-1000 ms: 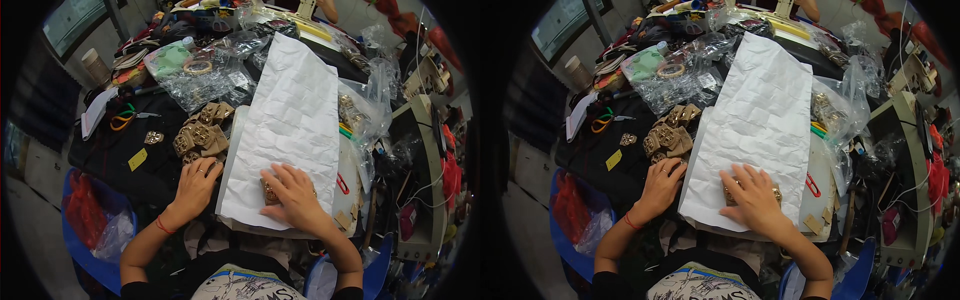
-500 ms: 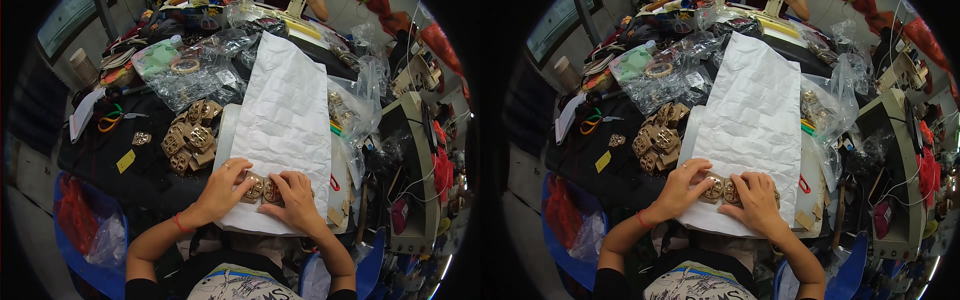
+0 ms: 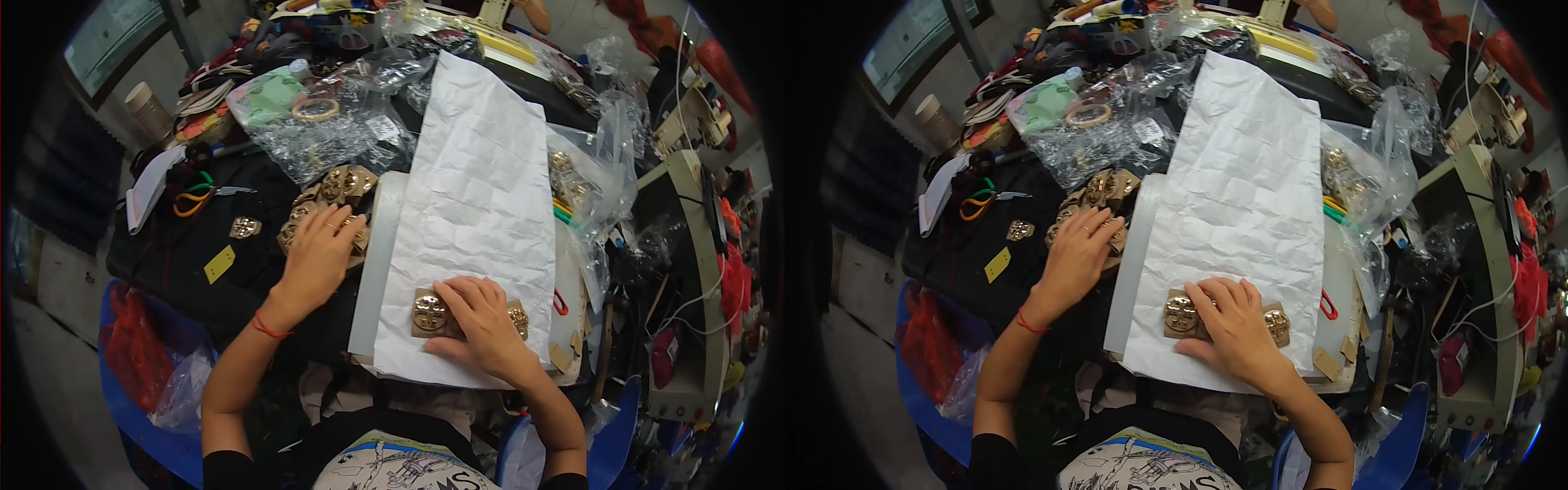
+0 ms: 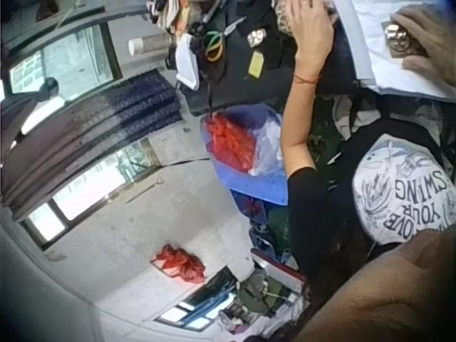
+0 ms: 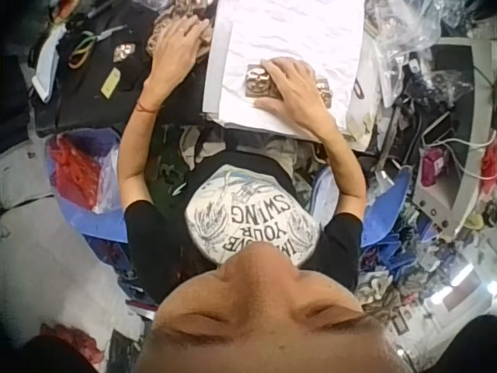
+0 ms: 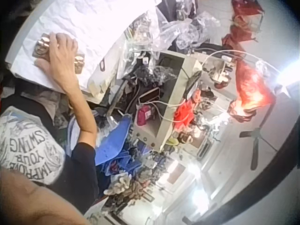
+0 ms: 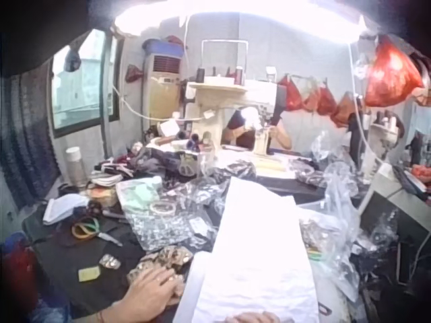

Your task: The person arranges small gold-colored metal accessories on a white paper sheet, folds the paper to enclose them, and places the bundle into a clear plastic bag. They repeat this process with additional accessories, creating multiple wrapped packages on the table.

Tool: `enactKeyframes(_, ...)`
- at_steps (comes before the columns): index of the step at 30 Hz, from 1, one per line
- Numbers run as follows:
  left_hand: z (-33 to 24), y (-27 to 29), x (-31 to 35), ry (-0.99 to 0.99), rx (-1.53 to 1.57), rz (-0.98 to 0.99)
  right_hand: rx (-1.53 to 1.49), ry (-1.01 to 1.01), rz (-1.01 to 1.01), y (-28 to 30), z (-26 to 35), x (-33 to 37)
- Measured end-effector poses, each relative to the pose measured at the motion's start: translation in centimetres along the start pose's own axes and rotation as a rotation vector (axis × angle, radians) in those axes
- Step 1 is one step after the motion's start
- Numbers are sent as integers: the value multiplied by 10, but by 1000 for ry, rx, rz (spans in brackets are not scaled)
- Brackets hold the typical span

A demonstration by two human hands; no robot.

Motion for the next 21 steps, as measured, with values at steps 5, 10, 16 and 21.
enactKeyframes(5,-10,43,-6,-78,279,-130,72,3,1,-8,0,0)
enactKeyframes(10,-80,11,8,-400,726,169,49,-5,10,-2,-14,13)
enactKeyframes(16,-109,-14,16,-468,638,287,48,-18,-18,-1,-24,21)
enactKeyframes(21,-111,-11,10,-469,673,370,98,-79,-44,20,-34,44)
Point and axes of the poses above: each hand's wrist, its own x-axis away from the middle knuckle, its own y-axis out of the back of the hand, z = x × y, the point moved 10 cm from there along -x, towards the middle knuckle, and after that the axes turned 14 degrees about z, right-handed, at the moved point
